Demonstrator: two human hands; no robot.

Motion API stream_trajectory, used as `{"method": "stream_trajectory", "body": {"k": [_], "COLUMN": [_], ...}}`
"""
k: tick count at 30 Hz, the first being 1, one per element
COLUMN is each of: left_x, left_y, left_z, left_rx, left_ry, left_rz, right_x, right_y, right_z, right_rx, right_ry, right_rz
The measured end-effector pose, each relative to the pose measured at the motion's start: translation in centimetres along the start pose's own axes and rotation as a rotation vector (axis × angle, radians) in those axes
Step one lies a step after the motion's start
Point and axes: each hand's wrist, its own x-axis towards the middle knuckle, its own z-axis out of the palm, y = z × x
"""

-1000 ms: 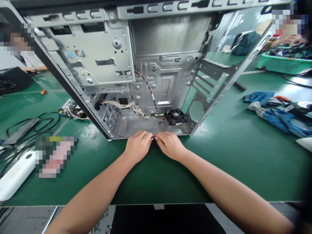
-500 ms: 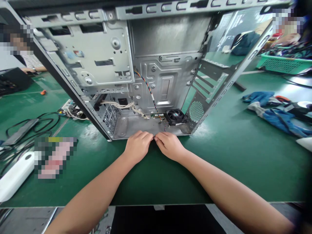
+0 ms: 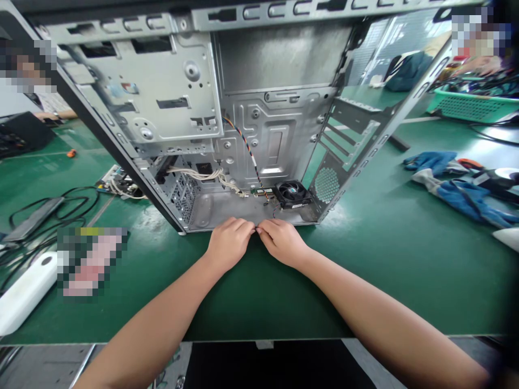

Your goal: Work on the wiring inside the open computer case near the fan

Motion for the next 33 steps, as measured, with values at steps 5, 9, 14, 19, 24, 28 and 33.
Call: {"method": "stream_trajectory", "body": {"k": [5,9,14,19,24,28,33], "left_x": [-0.08,-0.08,-0.06,0.0,0.05,0.05,0.04], "left_y": [-0.06,-0.03,0.0,-0.11,-0.15,-0.11,-0.1], "left_z": [0.2,0.23,0.3,0.24,0.08,0.07,0.08], "left_rx": [-0.007,-0.013,-0.017,-0.016,-0.025,-0.038,-0.049], "left_ry": [-0.004,-0.016,-0.037,-0.077,-0.102,-0.109,-0.113], "left_rz": [-0.007,-0.005,-0.014,-0.01,-0.013,-0.025,-0.034], "right_x": [0.02,0.04,0.02,-0.03,-0.08,-0.06,-0.02], "right_y": [-0.1,-0.14,-0.11,-0.01,0.09,0.08,-0.06], "right_z": [-0.1,-0.16,-0.19,0.0,0.21,0.18,0.03], "right_rx": [-0.002,-0.012,-0.008,-0.004,-0.003,-0.002,-0.001], "right_ry": [0.002,-0.003,-0.017,-0.016,-0.019,-0.022,-0.022], "right_rz": [0.0,-0.008,0.001,-0.001,-0.004,-0.004,-0.004]}}
